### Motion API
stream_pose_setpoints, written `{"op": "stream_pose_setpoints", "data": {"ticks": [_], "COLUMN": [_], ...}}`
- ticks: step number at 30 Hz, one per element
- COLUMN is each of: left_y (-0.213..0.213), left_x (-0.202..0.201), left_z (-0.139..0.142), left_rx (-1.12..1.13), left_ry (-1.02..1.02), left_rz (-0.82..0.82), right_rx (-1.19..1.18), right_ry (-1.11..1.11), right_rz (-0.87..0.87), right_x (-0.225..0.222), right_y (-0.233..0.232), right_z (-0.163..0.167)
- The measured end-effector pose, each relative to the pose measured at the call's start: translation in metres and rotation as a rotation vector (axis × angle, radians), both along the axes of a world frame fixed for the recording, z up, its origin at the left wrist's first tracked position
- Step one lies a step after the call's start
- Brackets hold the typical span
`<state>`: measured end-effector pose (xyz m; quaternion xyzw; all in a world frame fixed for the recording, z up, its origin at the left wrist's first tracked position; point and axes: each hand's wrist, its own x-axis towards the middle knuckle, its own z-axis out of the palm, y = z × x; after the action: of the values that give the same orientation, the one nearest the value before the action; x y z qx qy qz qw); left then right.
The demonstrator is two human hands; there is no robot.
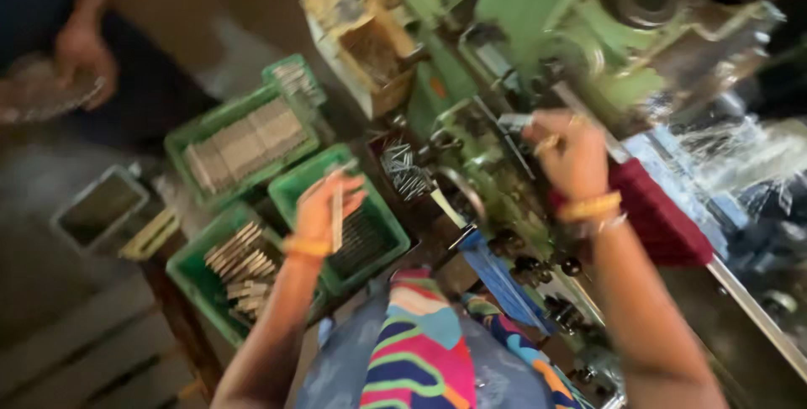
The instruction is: The person operates a metal lathe, repeatedly loading cylindrical metal rods into the chuck, machining them, and then removing the finished pieces. The finished rods are placed into green plastic bins nearby. The person uses a wrench to tighten and loosen the chuck and adjusts machine controls throughout the process.
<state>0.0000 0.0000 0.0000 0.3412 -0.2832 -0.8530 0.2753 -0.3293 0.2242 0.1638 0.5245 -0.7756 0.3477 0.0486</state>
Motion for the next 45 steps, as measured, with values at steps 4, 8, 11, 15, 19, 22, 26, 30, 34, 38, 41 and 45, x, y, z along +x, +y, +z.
{"op": "stream_pose_setpoints", "data": {"ticks": [4, 8, 11, 15, 19, 22, 26, 30, 34, 38, 41, 45], "left_y": [-0.001, 0.013, 0.037, 0.060, 0.077, 0.087, 0.096, 0.090, 0.095, 0.079, 0.027, 0.017], "left_x": [-0.077, -0.113, -0.132, -0.129, -0.128, -0.142, -0.151, -0.146, -0.141, -0.121, -0.088, -0.078], "left_z": [0.004, 0.023, 0.030, 0.040, 0.047, 0.046, 0.036, 0.024, 0.013, 0.005, -0.001, 0.004], "left_rx": [0.085, 0.095, 0.111, 0.106, 0.157, 0.093, 0.123, 0.108, 0.136, 0.083, -0.020, 0.104], "left_ry": [0.357, 0.230, 0.274, 0.229, 0.345, 0.256, 0.334, 0.319, 0.332, -0.001, 0.096, 0.088], "left_rz": [-0.121, -0.243, -0.313, -0.362, -0.411, -0.346, -0.290, -0.254, -0.161, -0.279, 0.045, 0.019], "right_rx": [-0.136, -0.210, -0.245, -0.278, -0.303, -0.356, -0.396, -0.360, -0.279, -0.094, -0.285, -0.283], "right_ry": [-0.584, -0.525, -0.580, -0.588, -0.504, -0.592, -0.542, -0.382, -0.460, -0.478, -0.480, -0.449], "right_rz": [0.074, 0.012, -0.035, -0.088, -0.063, -0.029, -0.006, -0.054, -0.001, -0.049, -0.125, -0.118], "right_x": [0.091, 0.131, 0.136, 0.140, 0.133, 0.127, 0.135, 0.144, 0.142, 0.122, 0.103, 0.108], "right_y": [-0.011, -0.016, -0.007, 0.007, 0.015, 0.013, 0.001, -0.005, -0.007, 0.007, 0.024, 0.030], "right_z": [-0.048, -0.062, -0.070, -0.082, -0.088, -0.093, -0.100, -0.097, -0.094, -0.084, -0.074, -0.083]}}
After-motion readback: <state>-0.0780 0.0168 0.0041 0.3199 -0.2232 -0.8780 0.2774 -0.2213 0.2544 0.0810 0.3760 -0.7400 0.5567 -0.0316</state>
